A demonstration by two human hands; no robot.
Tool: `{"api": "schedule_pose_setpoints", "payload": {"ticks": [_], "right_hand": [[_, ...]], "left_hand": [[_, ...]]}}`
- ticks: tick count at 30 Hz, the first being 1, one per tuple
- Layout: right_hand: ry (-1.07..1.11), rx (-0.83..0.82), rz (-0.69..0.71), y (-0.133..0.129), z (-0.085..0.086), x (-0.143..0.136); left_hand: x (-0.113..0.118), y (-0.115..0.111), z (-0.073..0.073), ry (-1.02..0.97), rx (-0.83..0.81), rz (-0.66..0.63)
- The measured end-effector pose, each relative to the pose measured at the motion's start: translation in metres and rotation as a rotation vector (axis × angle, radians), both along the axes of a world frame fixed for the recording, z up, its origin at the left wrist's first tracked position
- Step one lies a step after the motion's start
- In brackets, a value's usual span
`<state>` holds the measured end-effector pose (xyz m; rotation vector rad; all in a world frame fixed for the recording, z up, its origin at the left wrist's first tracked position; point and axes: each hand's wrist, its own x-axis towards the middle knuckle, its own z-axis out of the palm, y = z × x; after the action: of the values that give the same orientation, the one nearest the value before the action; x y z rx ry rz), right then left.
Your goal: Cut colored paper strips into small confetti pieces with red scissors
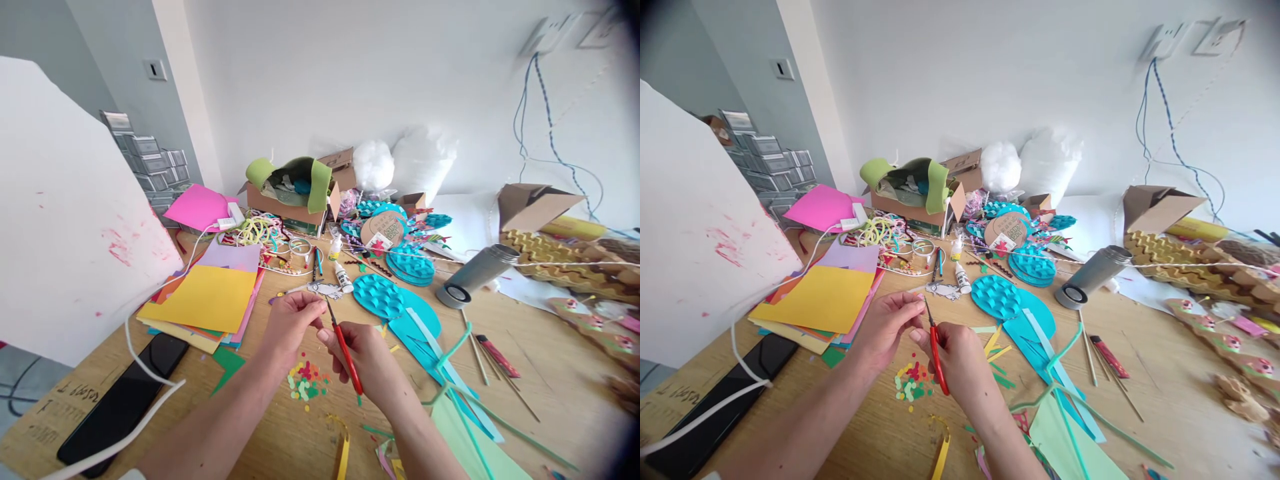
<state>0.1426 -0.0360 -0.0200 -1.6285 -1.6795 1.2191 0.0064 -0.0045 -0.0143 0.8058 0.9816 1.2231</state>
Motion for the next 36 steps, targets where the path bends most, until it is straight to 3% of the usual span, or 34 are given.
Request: {"api": "schedule_pose_setpoints", "payload": {"ticks": [11,21,36], "right_hand": [[0.043,-0.053,0.008,-0.0006,0.0046,0.0015],[0.149,-0.045,0.120,0.0024,0.0006,0.0094],[0.125,-0.048,0.113,0.0035,0.0041,0.0090]], "left_hand": [[-0.0022,0.0024,-0.0014,0.041,0.008,0.003],[-0.0093,0.0069,-0.0032,0.075,0.030,-0.084],[-0.0085,0.0081,-0.0040,0.077,0.022,-0.109]]}}
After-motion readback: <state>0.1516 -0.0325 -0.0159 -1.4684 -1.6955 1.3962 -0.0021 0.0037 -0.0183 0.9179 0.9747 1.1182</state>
